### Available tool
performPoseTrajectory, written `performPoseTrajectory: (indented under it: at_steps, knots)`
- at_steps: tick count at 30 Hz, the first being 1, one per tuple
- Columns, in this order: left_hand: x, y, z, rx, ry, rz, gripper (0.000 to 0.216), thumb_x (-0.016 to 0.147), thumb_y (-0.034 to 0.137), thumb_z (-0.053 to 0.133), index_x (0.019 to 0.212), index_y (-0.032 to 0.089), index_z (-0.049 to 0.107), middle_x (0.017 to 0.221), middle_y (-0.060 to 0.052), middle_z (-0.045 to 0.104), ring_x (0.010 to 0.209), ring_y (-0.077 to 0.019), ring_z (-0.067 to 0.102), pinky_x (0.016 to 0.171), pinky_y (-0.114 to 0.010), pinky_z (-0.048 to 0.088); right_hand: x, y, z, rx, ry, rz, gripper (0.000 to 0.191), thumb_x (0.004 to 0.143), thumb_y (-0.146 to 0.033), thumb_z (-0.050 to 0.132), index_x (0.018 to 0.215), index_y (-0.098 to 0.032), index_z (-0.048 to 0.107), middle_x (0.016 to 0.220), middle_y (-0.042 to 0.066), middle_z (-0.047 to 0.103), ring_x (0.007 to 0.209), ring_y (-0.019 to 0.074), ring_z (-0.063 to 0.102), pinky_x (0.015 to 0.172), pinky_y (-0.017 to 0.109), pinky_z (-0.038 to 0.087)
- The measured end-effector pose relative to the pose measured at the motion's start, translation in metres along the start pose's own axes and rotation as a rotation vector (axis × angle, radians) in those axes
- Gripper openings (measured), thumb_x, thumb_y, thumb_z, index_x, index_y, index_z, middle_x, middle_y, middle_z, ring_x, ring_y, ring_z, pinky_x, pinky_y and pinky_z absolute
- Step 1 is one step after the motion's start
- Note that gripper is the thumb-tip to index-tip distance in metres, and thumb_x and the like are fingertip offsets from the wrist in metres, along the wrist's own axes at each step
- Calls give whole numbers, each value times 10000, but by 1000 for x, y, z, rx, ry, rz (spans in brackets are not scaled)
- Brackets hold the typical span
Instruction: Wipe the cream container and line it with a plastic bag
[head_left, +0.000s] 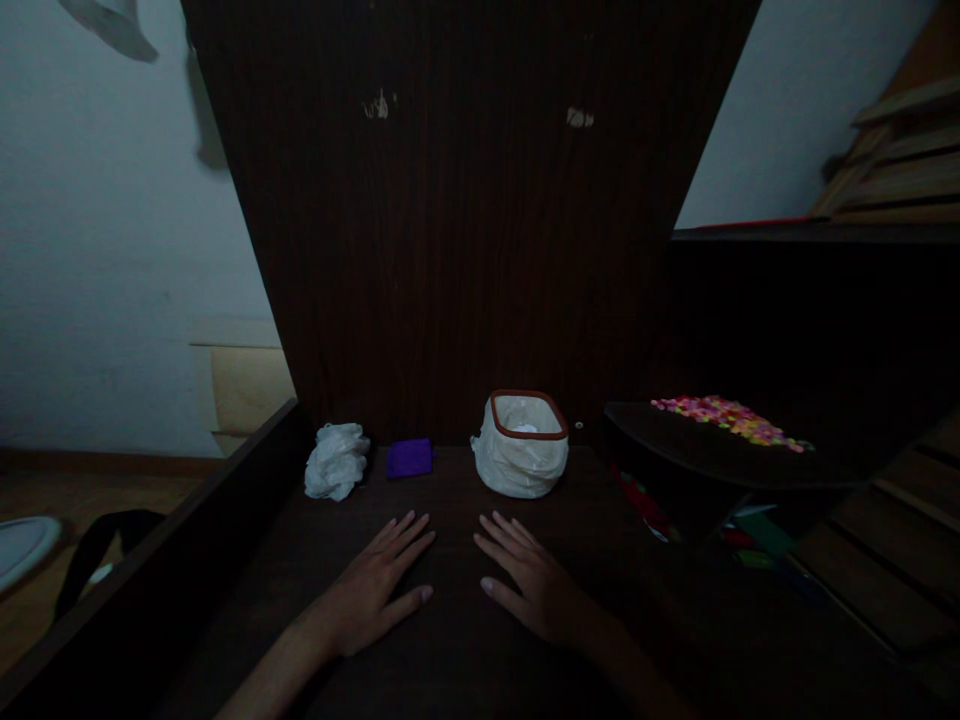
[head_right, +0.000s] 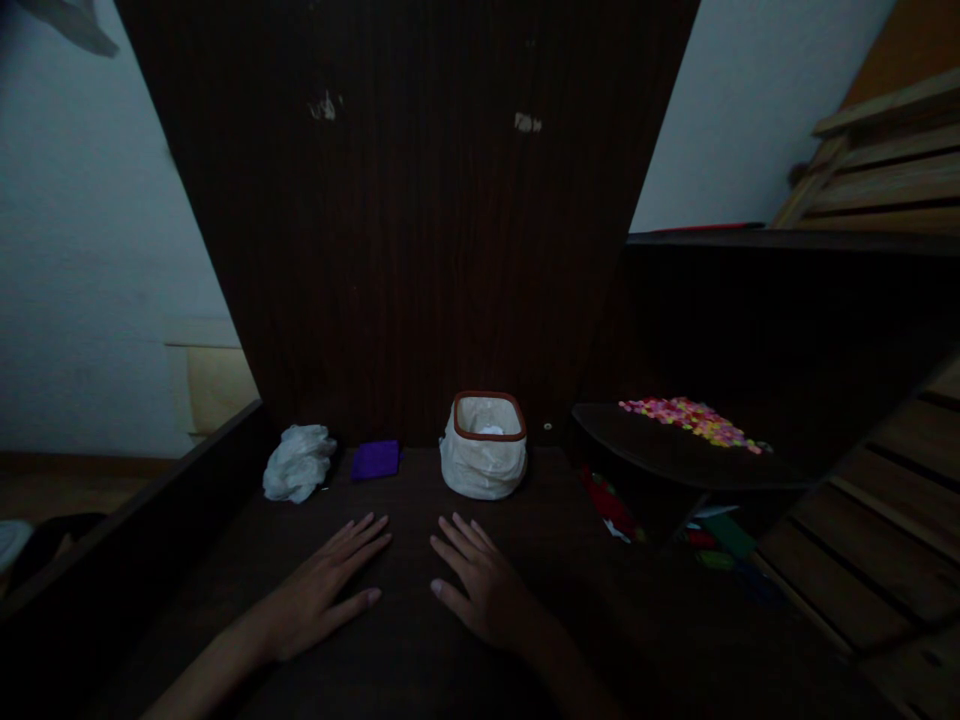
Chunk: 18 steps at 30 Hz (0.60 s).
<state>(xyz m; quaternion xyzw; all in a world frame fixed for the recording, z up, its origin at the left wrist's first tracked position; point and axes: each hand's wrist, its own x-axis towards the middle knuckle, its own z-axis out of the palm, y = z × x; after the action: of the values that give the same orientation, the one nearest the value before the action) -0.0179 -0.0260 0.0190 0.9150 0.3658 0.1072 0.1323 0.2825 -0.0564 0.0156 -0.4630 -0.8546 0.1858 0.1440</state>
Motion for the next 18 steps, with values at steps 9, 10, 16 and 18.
performPoseTrajectory:
  at_steps: [9,10,16,18]
  knots:
    - [0,-1,1,-11,16,16,622,1023,533,470,1583,318,306,1661,-56,280,1537,-326,269,1238,-583,299,0,-1,-2,15,3,0,571,1030,-470,460,1528,-191,452,1633,116,308,1539,304,236,1251,579,213]
    - [-1,-2,1,-11,24,23,622,1023,529,474,1584,323,302,1660,-53,281,1536,-323,273,1240,-579,300,0,-1,-1,17,6,0,570,1029,-470,462,1529,-196,451,1634,113,307,1539,302,235,1252,578,212]
    - [0,-3,1,-2,18,23,625,1019,530,484,1583,335,297,1659,-45,287,1537,-322,273,1242,-572,303,0,-1,0,33,20,2,567,1022,-465,479,1529,-213,452,1635,110,308,1538,301,239,1250,578,212]
    - [0,-2,1,-3,1,8,628,1018,538,479,1582,318,308,1660,-55,280,1538,-332,262,1235,-591,303,0,-3,-2,32,4,6,572,1024,-466,473,1533,-206,445,1635,113,303,1539,302,237,1249,580,212]
